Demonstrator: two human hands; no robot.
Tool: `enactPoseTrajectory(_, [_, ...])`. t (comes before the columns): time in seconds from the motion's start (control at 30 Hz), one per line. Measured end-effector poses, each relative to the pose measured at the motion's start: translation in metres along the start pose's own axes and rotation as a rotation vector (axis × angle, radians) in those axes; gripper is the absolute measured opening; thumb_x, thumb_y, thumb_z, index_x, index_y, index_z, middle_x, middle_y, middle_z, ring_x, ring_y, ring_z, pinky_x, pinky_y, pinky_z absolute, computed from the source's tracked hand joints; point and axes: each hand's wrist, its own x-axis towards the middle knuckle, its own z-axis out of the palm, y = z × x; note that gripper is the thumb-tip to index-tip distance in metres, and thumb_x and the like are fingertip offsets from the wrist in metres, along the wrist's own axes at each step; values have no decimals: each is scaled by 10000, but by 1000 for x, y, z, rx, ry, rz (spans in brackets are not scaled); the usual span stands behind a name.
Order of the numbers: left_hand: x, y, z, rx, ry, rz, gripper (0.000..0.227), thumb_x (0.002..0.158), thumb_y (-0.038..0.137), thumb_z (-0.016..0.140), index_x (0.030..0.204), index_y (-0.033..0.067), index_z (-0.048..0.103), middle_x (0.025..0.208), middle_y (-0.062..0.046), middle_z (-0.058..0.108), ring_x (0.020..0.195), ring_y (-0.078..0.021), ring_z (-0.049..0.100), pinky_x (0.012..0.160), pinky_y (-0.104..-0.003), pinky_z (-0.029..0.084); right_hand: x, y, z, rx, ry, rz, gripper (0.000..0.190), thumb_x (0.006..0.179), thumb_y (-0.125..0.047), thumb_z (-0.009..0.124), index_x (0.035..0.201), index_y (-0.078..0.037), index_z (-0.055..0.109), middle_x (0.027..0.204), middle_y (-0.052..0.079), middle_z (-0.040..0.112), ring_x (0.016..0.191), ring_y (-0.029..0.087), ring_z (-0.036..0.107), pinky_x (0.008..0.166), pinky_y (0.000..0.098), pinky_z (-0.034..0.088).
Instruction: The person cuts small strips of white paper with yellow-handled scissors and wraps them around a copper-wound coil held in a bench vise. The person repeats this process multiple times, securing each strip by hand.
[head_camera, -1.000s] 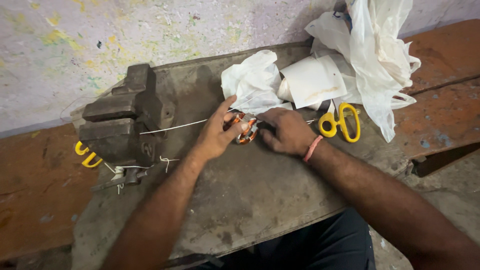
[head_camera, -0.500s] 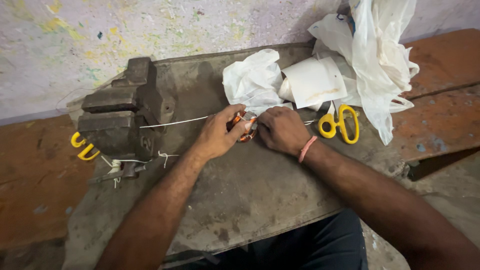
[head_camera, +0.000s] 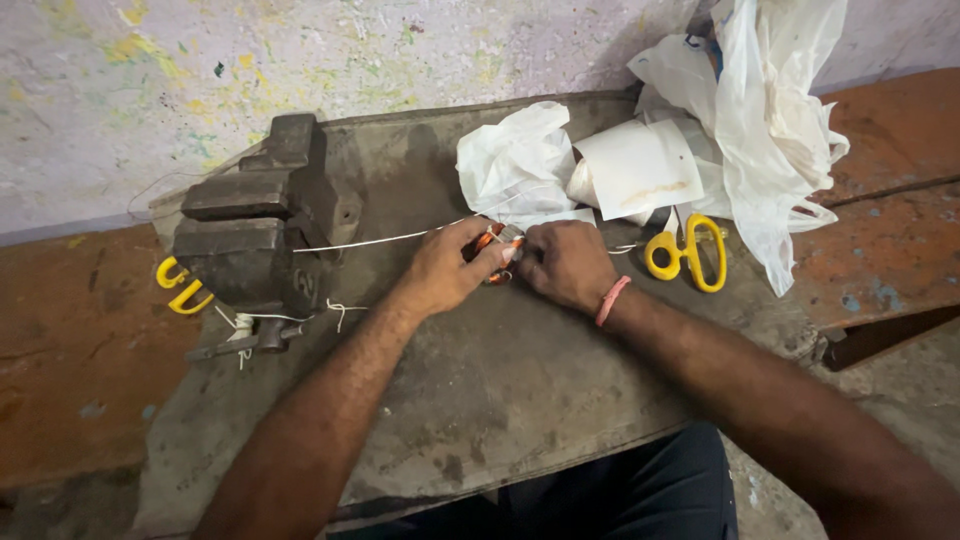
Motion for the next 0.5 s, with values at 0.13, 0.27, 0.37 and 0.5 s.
enactPoseTrajectory(0.13, [1, -3, 1, -3, -19, -40, 350, 921, 372, 711, 1074, 57, 720, 823, -85, 720, 722, -184, 653, 690, -356, 540, 2, 3, 2, 41, -28, 70, 190, 783, -225, 737, 814, -39, 712, 742, 212, 680, 720, 414, 674, 665, 494, 531])
enactPoseTrajectory(0.27, [3, -4, 0, -7, -14, -52, 357, 900, 374, 715, 1071, 61, 713, 828, -69, 720, 724, -160, 655, 687, -345, 534, 4, 3, 0, 145, -112, 208, 178, 766, -228, 694, 793, -55, 724, 724, 188, 700, 675, 353, 705, 669, 446, 550])
enactPoseTrajectory(0.37, [1, -4, 0, 17, 5, -38, 342, 904, 368, 715, 1046, 56, 714, 829, -72, 716, 722, -157, 650, 692, -344, 527, 4, -1, 1, 92, -114, 226, 191, 778, -237, 706, 811, -50, 724, 734, 194, 691, 674, 363, 679, 652, 461, 527])
enactPoseTrajectory(0.5, [3, -5, 2, 44, -21, -81, 330, 916, 366, 715, 1025, 54, 719, 812, -100, 707, 717, -179, 630, 684, -359, 525, 3, -5, 4, 116, -102, 257, 203, 765, -260, 720, 791, -58, 729, 721, 177, 701, 663, 345, 685, 645, 453, 527])
